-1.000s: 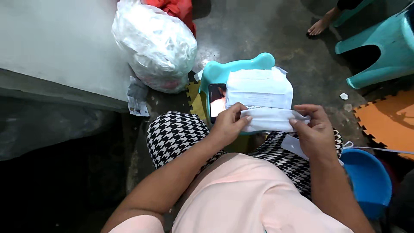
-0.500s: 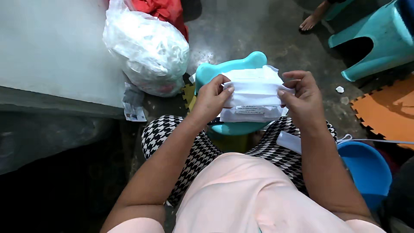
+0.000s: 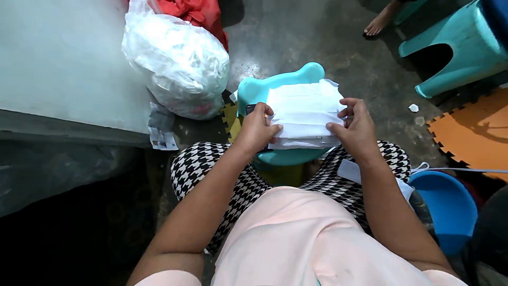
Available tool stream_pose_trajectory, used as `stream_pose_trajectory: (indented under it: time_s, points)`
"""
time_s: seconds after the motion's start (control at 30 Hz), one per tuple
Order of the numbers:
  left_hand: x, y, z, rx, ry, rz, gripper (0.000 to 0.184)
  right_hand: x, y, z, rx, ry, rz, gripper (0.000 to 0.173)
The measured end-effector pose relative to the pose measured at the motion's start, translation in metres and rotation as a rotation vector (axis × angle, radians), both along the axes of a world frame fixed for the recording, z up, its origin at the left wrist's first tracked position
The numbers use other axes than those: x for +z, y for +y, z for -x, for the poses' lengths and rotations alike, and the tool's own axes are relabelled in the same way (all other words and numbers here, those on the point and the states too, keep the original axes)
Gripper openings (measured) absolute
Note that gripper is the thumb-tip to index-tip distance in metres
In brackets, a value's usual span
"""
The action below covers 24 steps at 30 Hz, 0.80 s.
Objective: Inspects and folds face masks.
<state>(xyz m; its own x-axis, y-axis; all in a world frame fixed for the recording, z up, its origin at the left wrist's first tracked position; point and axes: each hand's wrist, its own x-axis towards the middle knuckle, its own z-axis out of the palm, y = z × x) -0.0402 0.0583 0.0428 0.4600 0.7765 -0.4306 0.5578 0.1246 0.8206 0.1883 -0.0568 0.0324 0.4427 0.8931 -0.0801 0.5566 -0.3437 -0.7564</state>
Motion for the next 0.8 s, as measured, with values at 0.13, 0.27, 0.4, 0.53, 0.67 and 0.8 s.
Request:
stream_pose_trajectory:
  time_s: [0.13,0.27,0.4,0.53,0.67,0.8]
  points:
    - [-0.0002,-0.0030,0.0021,-0.041,0.082,0.013,0.046,-0.0033,-0.0041,0.0010,-0.014,-0.019,0.021,0.065]
    - [-0.0011,-0.0049,0.0021,-0.059,0.108,0.001,0.045,-0.0021,-0.0060,0.0007,-0.013,-0.052,0.021,0.062]
    - [-0.0032,-0.0047,0.0034,-0.087,0.169,-0.047,0.041,-0.0014,-0.0065,0.0007,-0.008,-0.077,0.010,0.061]
    - [-0.0048,-0.0037,0.0067,-0.112,0.220,-0.092,0.033,-0.0008,-0.0069,0.0010,0.015,-0.121,0.008,0.057]
    - [-0.0057,-0.0033,0.0049,-0.119,0.245,-0.099,0.024,0.0008,-0.0056,0.0025,0.018,-0.128,0.019,0.055]
    - [-0.0035,-0.0064,0.0043,-0.115,0.333,-0.256,0.027,0.0016,-0.0058,0.0028,0.018,-0.130,0.025,0.052]
